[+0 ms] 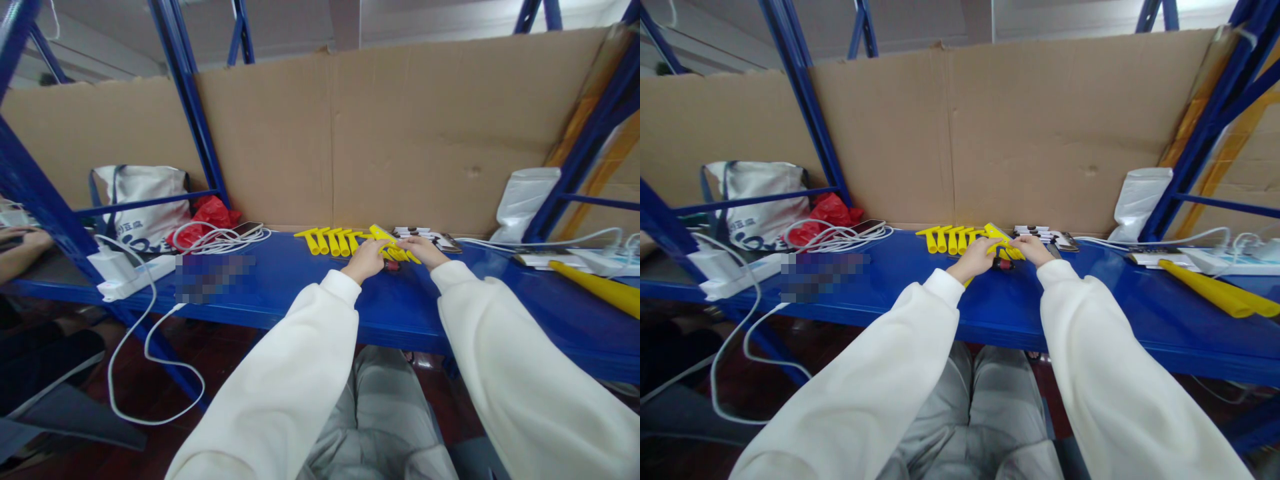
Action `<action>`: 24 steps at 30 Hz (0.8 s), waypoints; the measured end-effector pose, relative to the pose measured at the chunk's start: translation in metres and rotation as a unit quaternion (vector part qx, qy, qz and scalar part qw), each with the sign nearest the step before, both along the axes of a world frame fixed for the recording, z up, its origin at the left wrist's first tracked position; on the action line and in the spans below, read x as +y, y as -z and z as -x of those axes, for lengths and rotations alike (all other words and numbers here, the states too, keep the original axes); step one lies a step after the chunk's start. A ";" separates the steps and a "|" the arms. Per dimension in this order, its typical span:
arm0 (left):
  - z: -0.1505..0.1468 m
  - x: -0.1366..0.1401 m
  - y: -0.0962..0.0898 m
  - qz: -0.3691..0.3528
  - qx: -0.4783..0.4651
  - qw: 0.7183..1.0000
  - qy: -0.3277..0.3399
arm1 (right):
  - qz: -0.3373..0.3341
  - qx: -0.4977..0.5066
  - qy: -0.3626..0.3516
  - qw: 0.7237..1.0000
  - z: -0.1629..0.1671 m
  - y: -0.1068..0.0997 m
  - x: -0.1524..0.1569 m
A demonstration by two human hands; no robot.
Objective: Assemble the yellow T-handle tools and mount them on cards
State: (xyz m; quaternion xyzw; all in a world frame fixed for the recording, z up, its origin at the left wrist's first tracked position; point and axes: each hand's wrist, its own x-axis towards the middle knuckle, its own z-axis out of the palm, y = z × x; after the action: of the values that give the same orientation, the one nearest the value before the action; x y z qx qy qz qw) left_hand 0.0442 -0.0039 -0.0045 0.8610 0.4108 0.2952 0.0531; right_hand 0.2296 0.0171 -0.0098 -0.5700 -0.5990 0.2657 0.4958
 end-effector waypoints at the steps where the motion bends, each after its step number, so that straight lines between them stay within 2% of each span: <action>1: 0.001 -0.001 -0.001 0.003 0.008 1.000 -0.002 | 0.005 -0.007 -0.005 1.000 -0.001 -0.001 -0.001; 13: 0.007 -0.019 -0.006 -0.021 0.137 0.989 -0.046 | -0.029 -0.030 -0.009 0.999 0.002 -0.005 -0.006; 18: 0.009 -0.014 -0.004 -0.035 0.119 0.992 -0.034 | -0.022 -0.004 -0.026 0.999 -0.002 -0.004 -0.005; 24: 0.011 -0.011 -0.002 -0.014 0.050 0.998 -0.022 | 0.014 0.025 -0.089 0.996 -0.011 -0.003 -0.007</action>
State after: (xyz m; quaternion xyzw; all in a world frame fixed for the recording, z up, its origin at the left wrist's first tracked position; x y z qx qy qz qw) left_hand 0.0328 -0.0148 -0.0021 0.8663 0.4272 0.2585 0.0137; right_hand 0.2406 0.0104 -0.0073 -0.5147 -0.6309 0.3315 0.4767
